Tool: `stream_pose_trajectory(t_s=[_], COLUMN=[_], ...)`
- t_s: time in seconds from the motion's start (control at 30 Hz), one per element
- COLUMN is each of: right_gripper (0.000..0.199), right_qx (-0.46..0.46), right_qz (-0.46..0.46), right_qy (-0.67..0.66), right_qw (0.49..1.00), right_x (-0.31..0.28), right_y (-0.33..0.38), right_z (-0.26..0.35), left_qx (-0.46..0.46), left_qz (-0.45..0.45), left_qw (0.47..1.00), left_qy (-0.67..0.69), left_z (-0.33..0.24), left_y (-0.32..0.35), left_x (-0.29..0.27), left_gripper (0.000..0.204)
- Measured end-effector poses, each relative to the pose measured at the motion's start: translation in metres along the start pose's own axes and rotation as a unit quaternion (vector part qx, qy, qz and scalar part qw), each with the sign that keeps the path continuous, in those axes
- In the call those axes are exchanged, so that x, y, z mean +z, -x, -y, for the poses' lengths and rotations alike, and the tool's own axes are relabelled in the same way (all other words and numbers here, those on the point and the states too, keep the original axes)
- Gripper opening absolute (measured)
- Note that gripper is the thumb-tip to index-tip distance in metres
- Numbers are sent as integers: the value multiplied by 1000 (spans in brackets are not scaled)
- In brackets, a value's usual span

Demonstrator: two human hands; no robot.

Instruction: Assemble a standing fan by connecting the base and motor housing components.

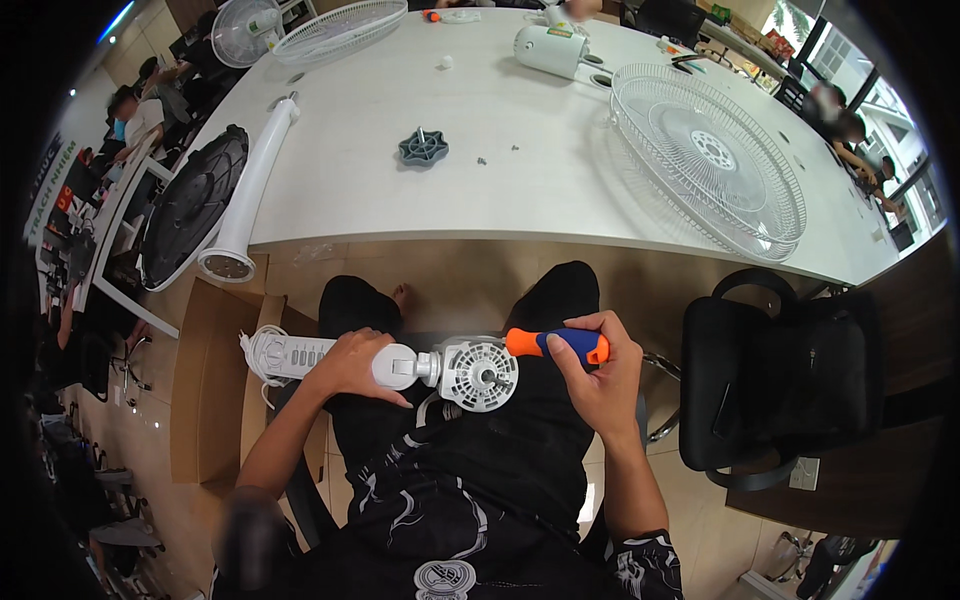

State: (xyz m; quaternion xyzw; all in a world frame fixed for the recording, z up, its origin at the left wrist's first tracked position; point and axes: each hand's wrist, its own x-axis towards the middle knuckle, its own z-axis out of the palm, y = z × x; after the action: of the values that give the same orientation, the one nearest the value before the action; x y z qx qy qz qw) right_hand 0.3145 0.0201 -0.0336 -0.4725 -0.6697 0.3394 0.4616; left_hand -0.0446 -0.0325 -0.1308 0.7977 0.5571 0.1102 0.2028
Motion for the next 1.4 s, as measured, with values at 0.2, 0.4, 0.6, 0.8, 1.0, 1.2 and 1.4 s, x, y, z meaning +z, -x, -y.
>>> stream_pose_trajectory(t_s=[0.2,0.4,0.6,0.8,1.0,1.2,1.4], right_gripper=[21,30,35,37,33,30,32], right_qx=[39,-73,-55,-65,16,29,44], right_qz=[-28,0,124,35,-67,-139,-152], right_qy=[-119,-202,-78,-147,-293,-258,-261], right_qw=[992,977,988,986,954,956,952], right_x=[18,91,107,69,37,28,23], right_y=[4,24,15,6,8,12,13], right_z=[9,1,8,-30,-68,-93,-84], left_qx=[36,-44,-81,13,82,67,72], left_qz=[-129,-91,-114,-221,-379,-308,-327], left_qw=[987,674,717,887,917,947,936], left_qy=[92,732,683,406,90,-57,-106], left_z=[-30,-74,-85,-81,-40,-26,2], left_y=[-17,-36,-44,-123,-264,-335,-351], left_x=[-23,-19,-52,-103,-85,-66,-58], left_gripper=[67,52,56,39,20,16,12])
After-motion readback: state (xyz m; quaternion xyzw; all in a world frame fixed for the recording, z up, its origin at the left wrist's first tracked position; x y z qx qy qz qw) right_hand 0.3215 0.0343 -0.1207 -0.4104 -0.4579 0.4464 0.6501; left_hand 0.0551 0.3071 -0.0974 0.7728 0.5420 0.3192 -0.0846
